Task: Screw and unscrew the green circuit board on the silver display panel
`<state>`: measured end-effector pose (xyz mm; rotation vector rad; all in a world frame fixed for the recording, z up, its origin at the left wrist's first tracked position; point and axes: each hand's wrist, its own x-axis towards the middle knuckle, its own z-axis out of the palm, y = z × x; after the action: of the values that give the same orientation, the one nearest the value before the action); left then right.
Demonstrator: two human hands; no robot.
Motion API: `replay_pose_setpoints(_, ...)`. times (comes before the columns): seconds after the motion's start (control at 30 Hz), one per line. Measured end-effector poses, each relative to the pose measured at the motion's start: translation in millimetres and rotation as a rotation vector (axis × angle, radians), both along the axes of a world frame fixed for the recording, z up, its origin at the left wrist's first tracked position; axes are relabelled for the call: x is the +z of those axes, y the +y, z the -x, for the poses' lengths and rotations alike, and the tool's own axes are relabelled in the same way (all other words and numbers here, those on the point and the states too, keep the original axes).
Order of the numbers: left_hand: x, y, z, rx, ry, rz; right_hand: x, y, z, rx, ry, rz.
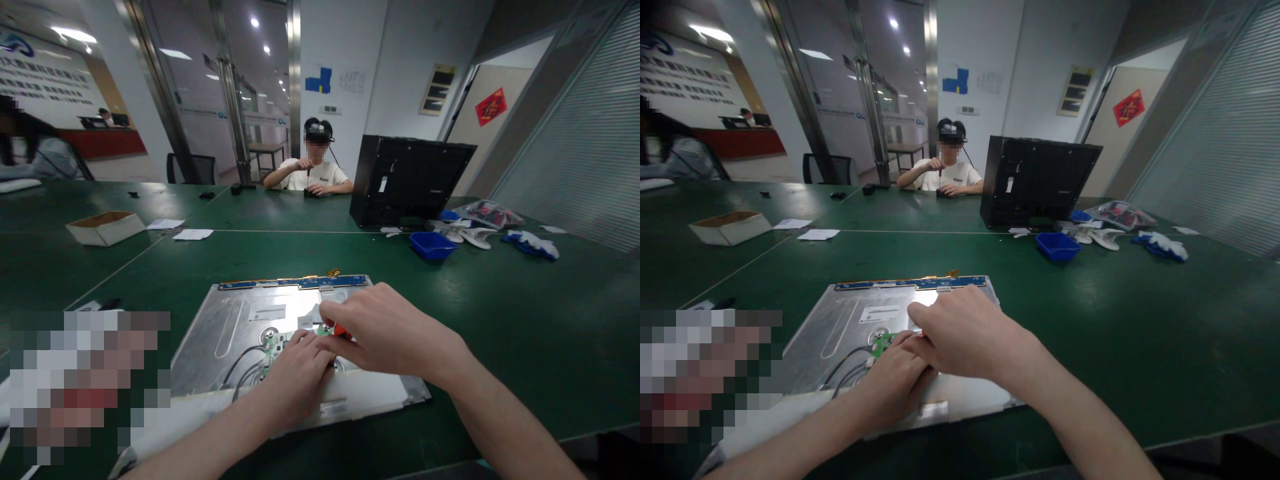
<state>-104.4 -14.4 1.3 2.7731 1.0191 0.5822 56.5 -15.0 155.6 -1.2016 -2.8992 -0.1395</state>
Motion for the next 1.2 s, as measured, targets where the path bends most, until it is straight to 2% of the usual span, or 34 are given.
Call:
replay_pose_setpoints(0.23, 1.8, -0.4, -0.5, 0.016, 0.014, -0.01, 3.3, -1.8, -7.5, 0.043, 0.027, 0.042)
replay_pose_setpoints(0.43, 4.7, -0.4, 0.6, -0.008, 0.002, -0.006, -2.3, -0.3, 0.4, -0.055, -0.024, -0.059)
replay_pose_setpoints(0.67, 4.1, -0.2, -0.7, -0.003, 0.024, -0.002, 1.2, -1.4, -7.0, 0.044, 0.067, 0.047)
replay_pose_setpoints(0.9, 5.5, -0.5, 0.4, -0.014, -0.009, 0.001, -1.6, 1.0, -1.9, -0.037, 0.003, -0.016)
replay_pose_setpoints(1.1, 1.5, 0.1, -0.1, 0.002, 0.015, 0.01, 2.2, -2.5, -6.1, 0.057, 0.04, 0.053)
replay_pose_setpoints(1.2, 0.4, 0.1, 0.1, 0.0, 0.005, 0.004, 1.1, -2.7, -5.5, 0.027, 0.043, 0.041)
